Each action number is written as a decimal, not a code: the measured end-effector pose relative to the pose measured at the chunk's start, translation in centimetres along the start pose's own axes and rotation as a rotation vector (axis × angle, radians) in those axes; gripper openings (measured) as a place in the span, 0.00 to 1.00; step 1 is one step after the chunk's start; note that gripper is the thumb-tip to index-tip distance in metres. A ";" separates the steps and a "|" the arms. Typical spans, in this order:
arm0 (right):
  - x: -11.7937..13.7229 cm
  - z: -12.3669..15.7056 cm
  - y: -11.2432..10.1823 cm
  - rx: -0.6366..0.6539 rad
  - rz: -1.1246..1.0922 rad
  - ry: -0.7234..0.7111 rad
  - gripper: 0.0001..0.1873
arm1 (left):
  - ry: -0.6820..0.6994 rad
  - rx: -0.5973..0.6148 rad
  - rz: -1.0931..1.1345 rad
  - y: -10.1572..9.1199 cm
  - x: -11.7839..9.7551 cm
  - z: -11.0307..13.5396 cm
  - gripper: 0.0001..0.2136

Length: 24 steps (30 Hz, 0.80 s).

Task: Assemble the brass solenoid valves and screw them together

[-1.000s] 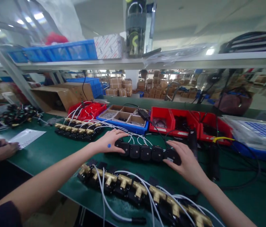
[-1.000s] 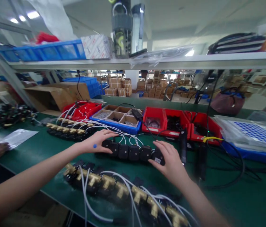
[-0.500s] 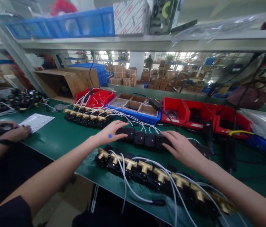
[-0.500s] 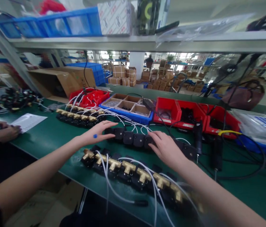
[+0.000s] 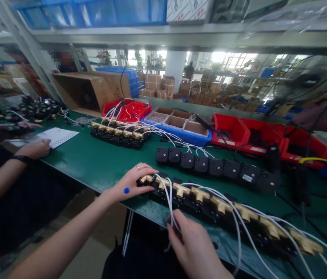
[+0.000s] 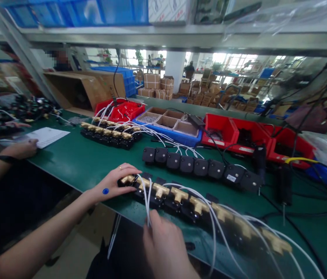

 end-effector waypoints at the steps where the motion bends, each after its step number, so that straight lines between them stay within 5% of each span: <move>1: 0.1 -0.3 -1.6 0.041 -0.030 -0.016 0.09 | 0.015 -0.009 -0.025 0.1 0.1 -0.1 0.20; 3: -0.3 -1.1 -6.3 0.152 -0.082 0.024 0.10 | 0.058 -0.015 -0.125 0.1 0.1 -0.5 0.19; 5: -1.4 -2.2 -11.3 0.177 0.091 0.032 0.12 | 0.111 -0.023 -0.239 0.0 -0.1 -0.9 0.19; 7: -2.6 -3.4 -15.3 -0.123 0.427 0.014 0.10 | 0.170 -0.038 -0.302 0.1 -0.2 -1.2 0.19; 9: -3.2 -4.0 -16.9 -0.520 0.725 0.005 0.12 | 0.234 -0.065 -0.346 0.4 -0.2 -1.4 0.19; 11: -3.1 -3.9 -15.5 -0.687 0.688 -0.131 0.14 | 0.315 -0.091 -0.413 0.8 -0.3 -1.5 0.20; 14: -2.4 -3.5 -10.2 -0.462 0.381 -0.350 0.16 | 0.439 -0.096 -0.511 1.2 -0.5 -1.8 0.21; 18: -2.5 -3.7 -4.5 -0.431 0.572 -0.365 0.29 | 0.486 -0.026 -0.571 1.2 -0.9 -2.6 0.20; 24: -3.8 -5.0 -3.3 -0.415 0.551 -0.425 0.15 | 0.459 0.053 -0.502 1.3 -2.2 -2.8 0.16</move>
Point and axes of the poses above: each hand's wrist, its own z-axis away from the middle knuckle, its own y-axis out of the palm, x = y × z, the point moved 1 cm from there along -z, towards the middle knuckle
